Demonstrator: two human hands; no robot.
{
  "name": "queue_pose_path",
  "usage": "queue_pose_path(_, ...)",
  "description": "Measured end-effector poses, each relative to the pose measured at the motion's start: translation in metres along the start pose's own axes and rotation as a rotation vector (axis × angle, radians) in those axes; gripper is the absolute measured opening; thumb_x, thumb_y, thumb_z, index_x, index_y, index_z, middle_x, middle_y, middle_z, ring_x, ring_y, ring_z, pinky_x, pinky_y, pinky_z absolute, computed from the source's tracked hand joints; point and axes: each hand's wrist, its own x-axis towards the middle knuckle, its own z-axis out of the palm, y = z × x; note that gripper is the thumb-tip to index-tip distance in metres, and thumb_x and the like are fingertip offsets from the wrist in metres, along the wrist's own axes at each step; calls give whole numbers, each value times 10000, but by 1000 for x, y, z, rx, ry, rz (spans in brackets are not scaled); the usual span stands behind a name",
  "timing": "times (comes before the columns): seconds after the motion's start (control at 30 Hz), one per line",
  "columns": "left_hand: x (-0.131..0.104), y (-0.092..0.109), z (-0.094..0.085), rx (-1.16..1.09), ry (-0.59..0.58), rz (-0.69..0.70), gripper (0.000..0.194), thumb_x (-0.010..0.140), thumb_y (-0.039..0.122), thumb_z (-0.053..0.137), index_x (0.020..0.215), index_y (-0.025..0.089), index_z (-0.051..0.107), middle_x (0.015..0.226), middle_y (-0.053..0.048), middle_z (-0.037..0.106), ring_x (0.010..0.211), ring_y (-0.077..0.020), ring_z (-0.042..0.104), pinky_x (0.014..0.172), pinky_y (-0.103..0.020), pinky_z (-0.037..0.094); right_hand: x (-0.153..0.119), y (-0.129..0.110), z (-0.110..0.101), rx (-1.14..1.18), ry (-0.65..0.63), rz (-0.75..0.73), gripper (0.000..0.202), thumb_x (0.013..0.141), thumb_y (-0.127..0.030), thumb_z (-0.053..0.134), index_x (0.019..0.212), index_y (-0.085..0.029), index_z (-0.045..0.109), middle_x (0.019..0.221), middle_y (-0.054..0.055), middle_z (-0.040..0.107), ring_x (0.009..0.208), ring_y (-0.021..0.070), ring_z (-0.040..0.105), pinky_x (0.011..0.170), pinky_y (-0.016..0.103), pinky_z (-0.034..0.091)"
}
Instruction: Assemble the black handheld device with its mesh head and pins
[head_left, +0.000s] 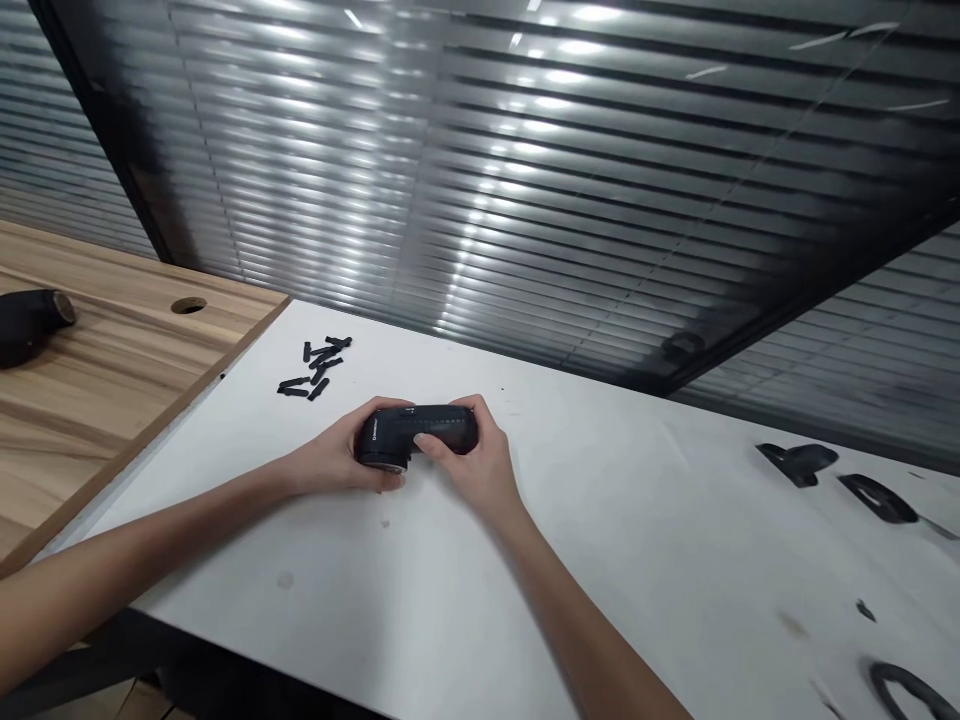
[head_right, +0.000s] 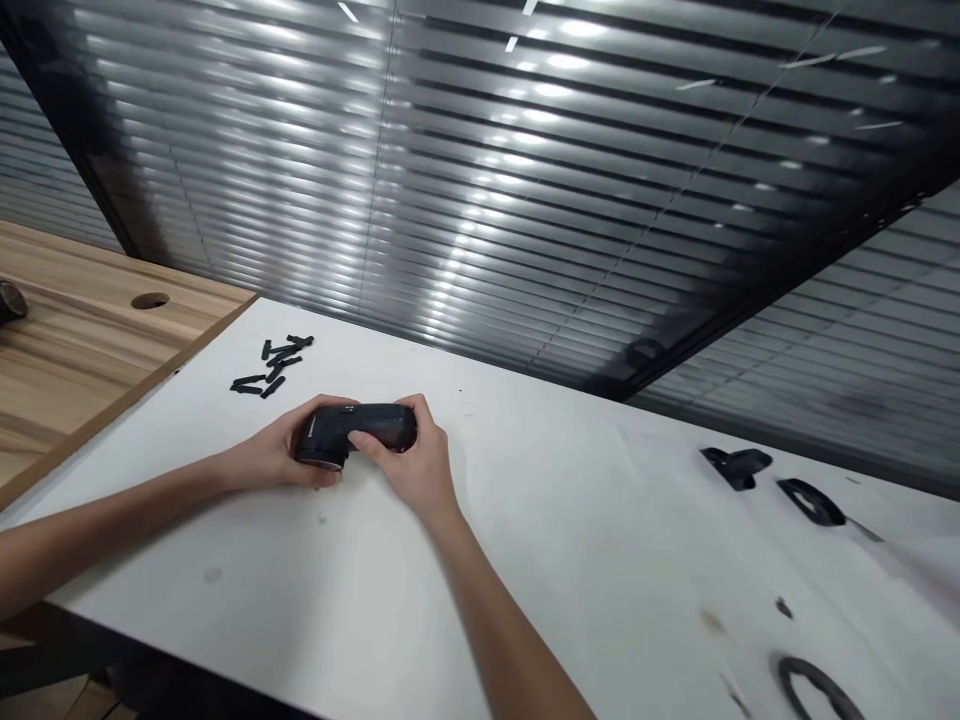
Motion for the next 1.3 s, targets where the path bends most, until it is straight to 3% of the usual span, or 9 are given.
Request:
queue_pose_path(0.27,0,3,0,-9,-25,-28,704,722,171,837,1353,251,538,946,9,642,756,-147,631,705,-275,506,-1,1,-2,-12,-12,1,515,666,-591,820,786,-252,451,642,-49,528,599,154,481,536,269,406)
queue_pose_path(0.43,0,-1,-4,5,-45,-34,748,681,190,887,1352,274,568,1048,-11,643,879,-169,636,742,-266,513,-2,2,-4,-5,-42,-39,516,684,-591,782,748,-255,396,602,-66,444,561,127,394,510,251,329)
queue_pose_path(0.57,0,-2,-5,-6,-78,-55,832,677,203,894,1422,267,529,985,-12,656,765,-159,639,684,-279,522,-1,3,-7,-28,-62,-86,491,702,-579,758,733,-252,393,597,-68,418,555,121,366,512,252,303)
queue_pose_path(0.77,2,4,-6,-109,-99,-75,878,616,114,873,1420,199,529,805,13,688,633,-151,631,562,-251,500,-1,0,-11,7,-95,-139,421,780,-560,688,728,-249,409,611,-61,403,560,123,358,523,264,302)
queue_pose_path(1.3,3,4,-8,-164,-92,-72,842,639,90,861,1409,231,549,855,17,712,676,-149,664,599,-243,517,2,2,-12,68,-62,-64,409,747,-561,711,731,-240,458,602,-55,438,577,133,384,558,275,306)
